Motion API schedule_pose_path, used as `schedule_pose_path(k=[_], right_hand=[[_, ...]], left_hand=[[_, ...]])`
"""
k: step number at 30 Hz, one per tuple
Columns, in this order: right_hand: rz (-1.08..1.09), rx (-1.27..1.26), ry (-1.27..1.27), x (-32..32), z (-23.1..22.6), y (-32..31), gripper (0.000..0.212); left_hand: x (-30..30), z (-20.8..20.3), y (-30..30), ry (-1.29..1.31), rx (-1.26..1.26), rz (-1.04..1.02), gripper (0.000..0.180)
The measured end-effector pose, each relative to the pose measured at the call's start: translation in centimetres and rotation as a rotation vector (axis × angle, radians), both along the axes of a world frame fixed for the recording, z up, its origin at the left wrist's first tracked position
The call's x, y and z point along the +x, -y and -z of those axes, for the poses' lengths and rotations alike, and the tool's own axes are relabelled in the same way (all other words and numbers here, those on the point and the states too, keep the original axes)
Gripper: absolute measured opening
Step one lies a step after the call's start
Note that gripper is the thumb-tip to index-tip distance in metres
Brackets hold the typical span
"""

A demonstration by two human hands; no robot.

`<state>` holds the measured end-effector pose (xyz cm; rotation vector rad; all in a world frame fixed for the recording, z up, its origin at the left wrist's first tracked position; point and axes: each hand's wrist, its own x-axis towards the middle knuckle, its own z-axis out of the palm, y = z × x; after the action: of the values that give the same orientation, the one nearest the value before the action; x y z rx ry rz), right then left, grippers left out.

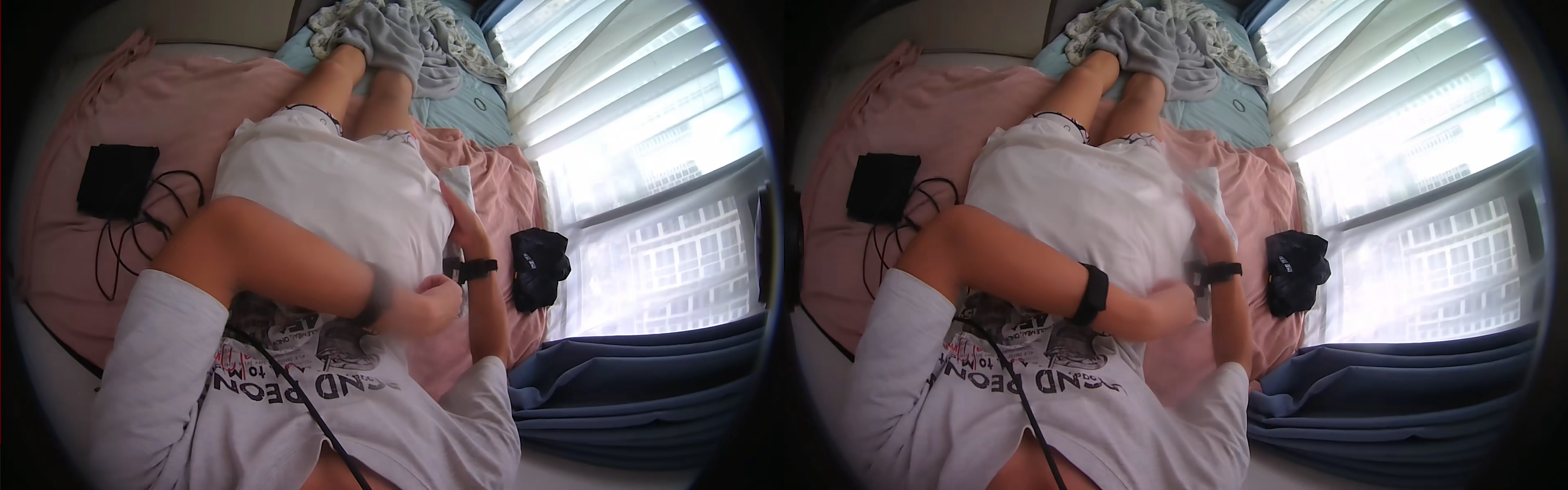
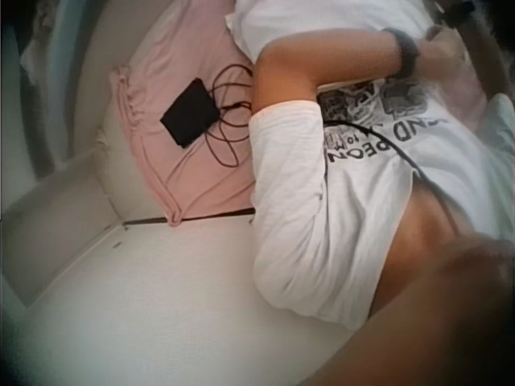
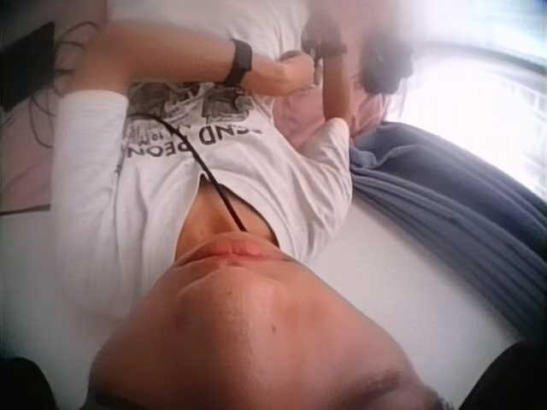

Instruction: Folding a black t-shirt and a white t-shirt on a bed.

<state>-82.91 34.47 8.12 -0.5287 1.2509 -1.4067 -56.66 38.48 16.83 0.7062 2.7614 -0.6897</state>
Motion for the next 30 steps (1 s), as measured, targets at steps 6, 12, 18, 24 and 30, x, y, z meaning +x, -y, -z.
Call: schedule_pose_path(k=[6,12,18,24,30], right_hand=[[-0.068,0.036,-0.138,1.7,-5.8,2.1,0.048],[-0.006,0.062,-0.783,4.3,-8.8,1.6,0.060],[0.035,-0.030,-0.350,1.4,-6.0,1.6,0.075],[0.131,-0.117,-0.177,0.4,-6.5,1.4,0.066],[0.195,-0.030,-0.399,1.7,-12.4,0.6,0.053]], left_hand=[[-3.8,3.8,-0.6,0.178,0.173,-0.103,0.013],[-0.4,-3.2,1.3,0.069,0.242,-0.004,0.014],[0.3,-3.1,2.0,-0.065,0.511,0.018,0.011],[0.3,-4.3,2.3,-0.261,0.680,0.063,0.009],[-0.7,-6.6,1.3,-0.391,0.934,0.077,0.007]])
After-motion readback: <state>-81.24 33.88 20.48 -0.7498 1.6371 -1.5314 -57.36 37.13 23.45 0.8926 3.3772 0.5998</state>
